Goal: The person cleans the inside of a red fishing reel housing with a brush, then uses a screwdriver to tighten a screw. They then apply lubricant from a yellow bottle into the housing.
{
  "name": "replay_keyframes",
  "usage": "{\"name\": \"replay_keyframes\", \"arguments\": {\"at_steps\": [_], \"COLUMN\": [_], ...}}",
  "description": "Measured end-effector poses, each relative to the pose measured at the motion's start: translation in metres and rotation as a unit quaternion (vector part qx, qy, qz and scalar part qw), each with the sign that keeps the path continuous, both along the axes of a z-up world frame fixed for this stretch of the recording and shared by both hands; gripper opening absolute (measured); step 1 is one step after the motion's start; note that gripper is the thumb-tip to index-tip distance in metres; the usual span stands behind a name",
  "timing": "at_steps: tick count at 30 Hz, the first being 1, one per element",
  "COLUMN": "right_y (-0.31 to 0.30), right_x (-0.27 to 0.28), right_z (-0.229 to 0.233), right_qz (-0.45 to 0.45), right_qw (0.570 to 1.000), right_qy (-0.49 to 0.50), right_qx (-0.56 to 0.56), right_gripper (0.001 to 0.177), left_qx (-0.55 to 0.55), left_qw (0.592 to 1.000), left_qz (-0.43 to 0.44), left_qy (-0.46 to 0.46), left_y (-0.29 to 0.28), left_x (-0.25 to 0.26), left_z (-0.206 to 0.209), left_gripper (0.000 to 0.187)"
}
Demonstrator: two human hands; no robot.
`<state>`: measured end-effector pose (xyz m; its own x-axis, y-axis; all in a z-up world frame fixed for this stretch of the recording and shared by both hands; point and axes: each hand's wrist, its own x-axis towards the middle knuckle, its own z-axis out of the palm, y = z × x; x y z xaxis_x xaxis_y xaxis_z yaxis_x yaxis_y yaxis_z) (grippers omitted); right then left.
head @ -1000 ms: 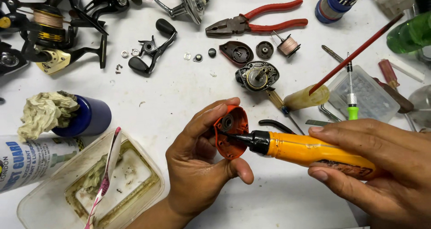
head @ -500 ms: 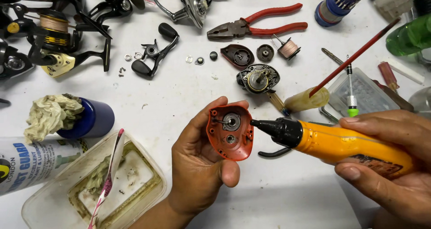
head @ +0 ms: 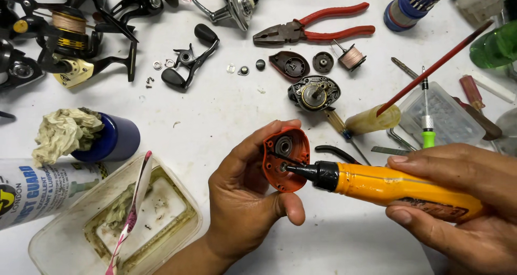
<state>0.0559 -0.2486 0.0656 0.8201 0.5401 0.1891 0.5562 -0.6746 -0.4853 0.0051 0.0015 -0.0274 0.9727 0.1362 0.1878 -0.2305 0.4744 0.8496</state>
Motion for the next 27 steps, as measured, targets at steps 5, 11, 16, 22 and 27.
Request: {"name": "replay_keyframes", "arguments": {"at_steps": [5, 11, 16, 22, 27], "right_y": [0.004, 0.007, 0.008, -0.005, -0.021], "right_x": [0.0, 0.0, 0.0, -0.004, -0.01], "right_z": [0.0, 0.001, 0.002, -0.003, -0.014], "right_qz": [0.008, 0.016, 0.03, -0.034, -0.121], "right_qw": [1.0, 1.0, 0.999, 0.999, 0.99], "right_qy": [-0.012, -0.013, -0.023, 0.008, 0.049], "right_qx": [0.008, 0.009, -0.004, 0.012, 0.061], "right_gripper": [0.055, 0.055, 0.055, 0.058, 0.061], "left_qx": [0.011, 0.031, 0.039, 0.001, -0.042], "left_qw": [1.0, 0.999, 0.999, 1.0, 0.997], "left_qz": [0.006, 0.017, 0.016, -0.005, -0.016], "left_qy": [0.002, -0.008, 0.012, 0.014, 0.058], "left_y": [0.0, -0.001, -0.001, 0.0, 0.0], "left_x": [0.0, 0.001, 0.0, 0.002, 0.001], "left_z": [0.001, 0.001, 0.004, 0.003, 0.005], "left_gripper": [0.087, 0.088, 0.084, 0.091, 0.098]}}
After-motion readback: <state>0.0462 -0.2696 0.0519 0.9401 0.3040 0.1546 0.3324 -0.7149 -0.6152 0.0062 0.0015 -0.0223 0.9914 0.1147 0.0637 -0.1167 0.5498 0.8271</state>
